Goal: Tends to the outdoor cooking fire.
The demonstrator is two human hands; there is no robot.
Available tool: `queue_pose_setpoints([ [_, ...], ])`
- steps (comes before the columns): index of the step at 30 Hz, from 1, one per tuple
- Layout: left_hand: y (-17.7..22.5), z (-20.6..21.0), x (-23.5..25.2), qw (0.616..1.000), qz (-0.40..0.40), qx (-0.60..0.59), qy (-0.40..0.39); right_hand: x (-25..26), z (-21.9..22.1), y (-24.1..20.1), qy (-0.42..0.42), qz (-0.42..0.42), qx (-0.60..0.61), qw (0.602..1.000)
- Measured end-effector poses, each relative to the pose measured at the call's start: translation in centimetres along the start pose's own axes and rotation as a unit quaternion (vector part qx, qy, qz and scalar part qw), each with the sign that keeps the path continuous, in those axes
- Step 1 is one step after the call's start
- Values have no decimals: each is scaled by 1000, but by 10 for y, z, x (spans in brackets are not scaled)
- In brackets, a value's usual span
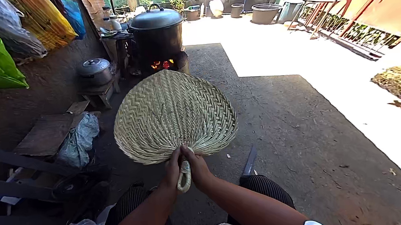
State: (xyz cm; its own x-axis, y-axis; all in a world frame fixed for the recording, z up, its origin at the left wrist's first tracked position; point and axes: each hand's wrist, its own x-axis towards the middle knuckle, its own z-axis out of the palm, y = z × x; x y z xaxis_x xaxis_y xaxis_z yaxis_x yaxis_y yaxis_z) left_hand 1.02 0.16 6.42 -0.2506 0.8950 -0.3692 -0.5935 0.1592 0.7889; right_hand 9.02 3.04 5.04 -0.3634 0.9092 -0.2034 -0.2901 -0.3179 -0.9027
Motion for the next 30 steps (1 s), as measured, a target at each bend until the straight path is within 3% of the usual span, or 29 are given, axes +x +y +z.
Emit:
queue_pose_setpoints([
  [3,-3,0,1,999,-11,12,27,-1,2,1,22,15,-11,1000],
  [8,1,1,-12,988,100,121,8,-6,-4,-2,-26,-120,-52,991],
  [13,-4,2,-4,997,32,60,35,-3,-1,1,15,0,-40,999],
  [17,1,5,-15,987,109,116,18,-12,-4,-8,-26,-84,-60,994],
  [22,-6,-1,2,1000,9,24,-1,-1,-4,1,-5,31,-19,999],
  [27,-1,3,-12,990,89,109,2,-10,-3,-5,-20,-76,-28,997],
  [30,-2,-2,1,998,26,51,-13,-5,-2,-1,-8,4,11,1000],
])
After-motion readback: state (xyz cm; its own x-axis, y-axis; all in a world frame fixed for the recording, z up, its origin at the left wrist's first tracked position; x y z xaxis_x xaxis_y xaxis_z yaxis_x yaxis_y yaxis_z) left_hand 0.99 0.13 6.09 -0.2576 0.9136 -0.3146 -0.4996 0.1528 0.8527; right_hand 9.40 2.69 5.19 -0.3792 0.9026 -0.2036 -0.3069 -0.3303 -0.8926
